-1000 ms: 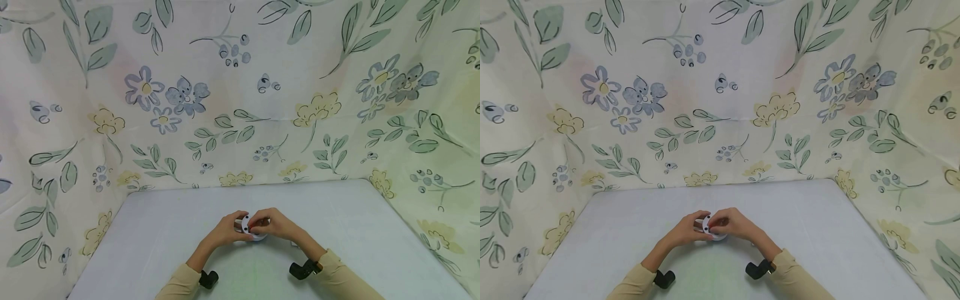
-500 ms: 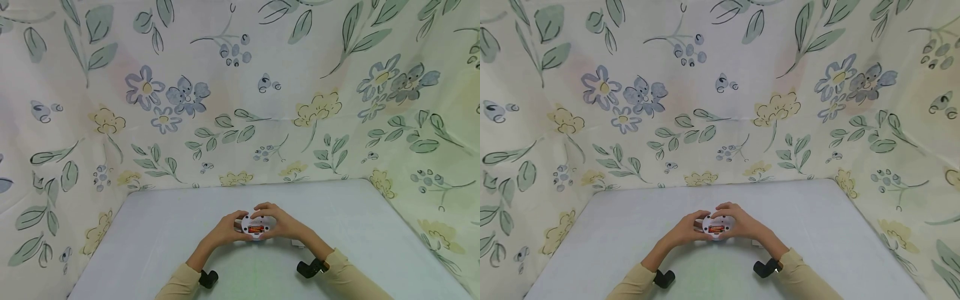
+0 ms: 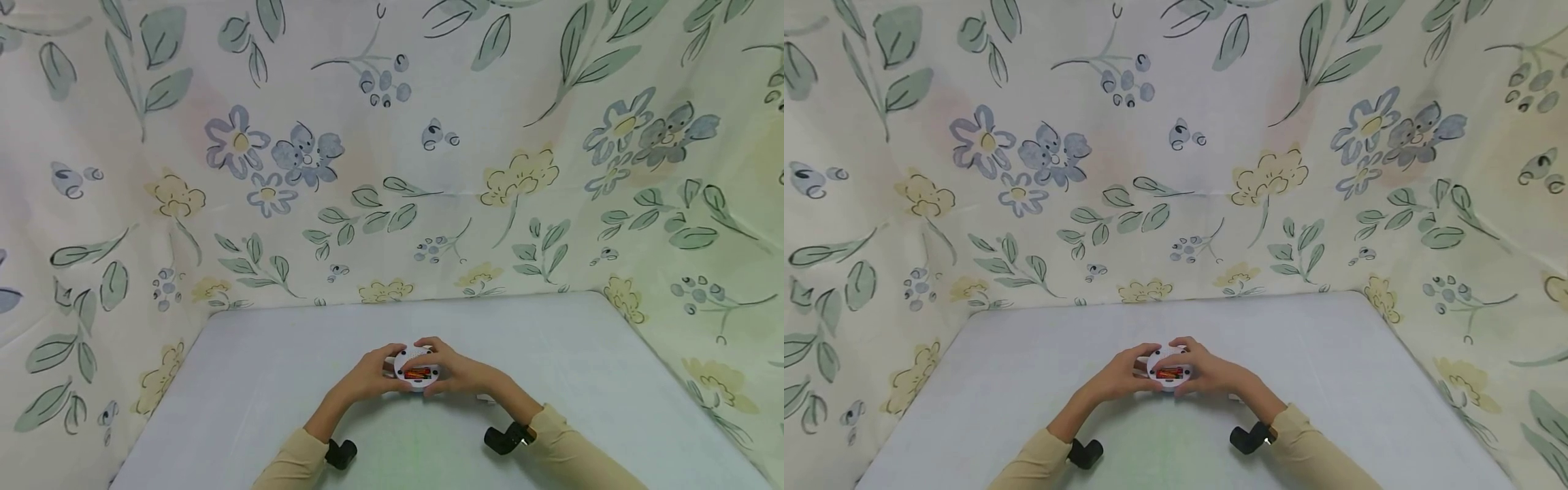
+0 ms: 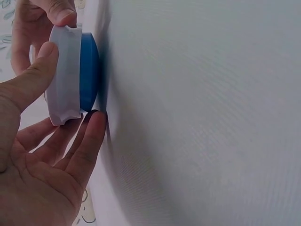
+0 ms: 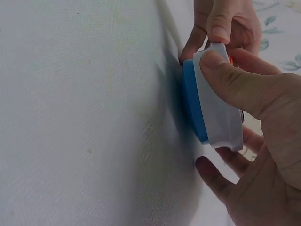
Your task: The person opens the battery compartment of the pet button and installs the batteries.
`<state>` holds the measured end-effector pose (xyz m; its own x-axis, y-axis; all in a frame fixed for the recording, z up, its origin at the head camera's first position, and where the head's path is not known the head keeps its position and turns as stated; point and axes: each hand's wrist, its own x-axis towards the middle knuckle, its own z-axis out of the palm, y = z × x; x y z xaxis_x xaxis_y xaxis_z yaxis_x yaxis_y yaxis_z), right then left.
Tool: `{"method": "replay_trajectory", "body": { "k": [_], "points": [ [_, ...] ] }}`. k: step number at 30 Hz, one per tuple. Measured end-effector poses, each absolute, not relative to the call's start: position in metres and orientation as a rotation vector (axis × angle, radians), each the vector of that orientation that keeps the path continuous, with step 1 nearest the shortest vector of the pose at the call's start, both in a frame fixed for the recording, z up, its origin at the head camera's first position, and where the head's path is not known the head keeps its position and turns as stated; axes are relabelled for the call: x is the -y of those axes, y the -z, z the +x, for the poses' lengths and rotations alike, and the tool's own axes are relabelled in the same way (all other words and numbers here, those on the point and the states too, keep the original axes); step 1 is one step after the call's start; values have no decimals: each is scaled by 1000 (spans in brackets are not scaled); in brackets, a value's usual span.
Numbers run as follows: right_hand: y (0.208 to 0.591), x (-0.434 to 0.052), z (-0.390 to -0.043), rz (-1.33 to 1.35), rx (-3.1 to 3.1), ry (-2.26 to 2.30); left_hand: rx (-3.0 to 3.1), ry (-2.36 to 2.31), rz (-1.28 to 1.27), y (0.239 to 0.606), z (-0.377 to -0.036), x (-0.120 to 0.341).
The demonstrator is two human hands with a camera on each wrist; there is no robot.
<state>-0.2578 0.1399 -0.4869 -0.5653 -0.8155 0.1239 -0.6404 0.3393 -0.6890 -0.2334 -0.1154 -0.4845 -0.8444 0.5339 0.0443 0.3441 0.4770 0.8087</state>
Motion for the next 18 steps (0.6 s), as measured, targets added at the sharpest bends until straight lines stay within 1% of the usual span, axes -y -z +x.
{"method": "replay_trajectory", "body": {
  "k": [10, 18],
  "points": [
    [488, -139, -256, -1381, -2380, 1067, -2508, -1286, 795, 484, -233, 117],
    [492, -143, -255, -1285, -2358, 1186, -2494, -1315, 773, 487, -234, 116]
  ]
}}
